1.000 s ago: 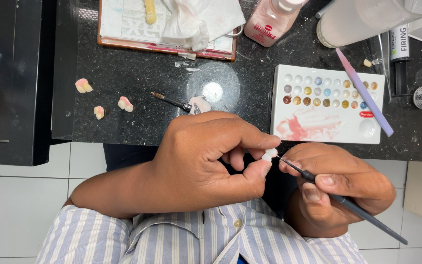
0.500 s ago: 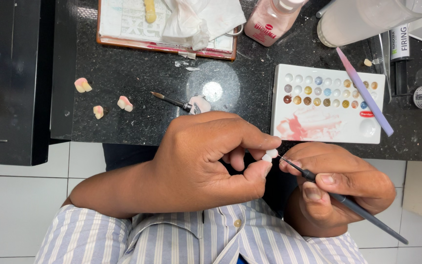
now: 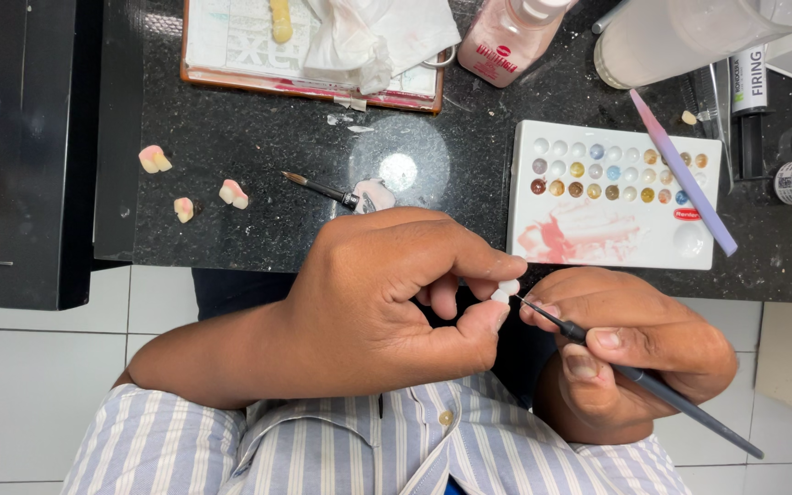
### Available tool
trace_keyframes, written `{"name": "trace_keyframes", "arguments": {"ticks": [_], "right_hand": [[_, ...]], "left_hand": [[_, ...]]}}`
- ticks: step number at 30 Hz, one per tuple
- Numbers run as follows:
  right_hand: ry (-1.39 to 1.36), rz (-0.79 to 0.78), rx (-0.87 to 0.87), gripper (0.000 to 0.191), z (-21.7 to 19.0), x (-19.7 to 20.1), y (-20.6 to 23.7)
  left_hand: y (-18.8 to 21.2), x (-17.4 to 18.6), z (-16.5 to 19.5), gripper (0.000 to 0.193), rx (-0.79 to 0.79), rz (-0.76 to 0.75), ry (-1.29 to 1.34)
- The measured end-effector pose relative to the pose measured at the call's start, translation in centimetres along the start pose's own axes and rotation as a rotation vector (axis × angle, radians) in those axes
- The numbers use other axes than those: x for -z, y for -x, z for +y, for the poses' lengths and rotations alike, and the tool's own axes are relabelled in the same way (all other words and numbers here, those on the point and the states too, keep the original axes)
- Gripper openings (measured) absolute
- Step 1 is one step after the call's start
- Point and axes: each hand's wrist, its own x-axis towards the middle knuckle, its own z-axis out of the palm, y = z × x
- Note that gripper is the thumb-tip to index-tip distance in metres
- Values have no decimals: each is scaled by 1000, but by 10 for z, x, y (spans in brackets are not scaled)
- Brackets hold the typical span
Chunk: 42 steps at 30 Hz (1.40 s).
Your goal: The person paints small tooth-shaped objects using a fine brush and a color palette. They dip the brush into a water container, mix colors on the palette, and apply paint to the objects one at a time, placing them on a circular holder.
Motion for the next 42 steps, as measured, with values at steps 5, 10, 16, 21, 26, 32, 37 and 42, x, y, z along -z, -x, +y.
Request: {"name": "trace_keyframes", "arguments": {"ticks": [5, 10, 16, 21, 26, 32, 37, 42], "right_hand": [[0, 31, -23, 20, -1, 1, 2], [-23, 7, -26, 21, -1, 3, 1], [-12, 2, -37, 21, -3, 0, -1], [-8, 46, -33, 20, -1, 0, 1], [-9, 13, -30, 21, 0, 3, 1], [-7, -25, -33, 22, -1, 5, -2], [-8, -31, -29, 22, 0, 7, -1], [-2, -10, -42, 21, -2, 6, 1]], "left_hand": [[0, 0, 0, 24, 0, 3, -3], [1, 0, 0, 24, -6, 10, -9], [1, 1, 0, 24, -1, 3, 8], [0, 1, -1, 24, -5, -4, 11], [1, 2, 0, 24, -4, -17, 15], [1, 2, -1, 24, -8, -20, 16], [1, 2, 0, 24, -7, -22, 18], [1, 2, 0, 25, -8, -23, 15]]}}
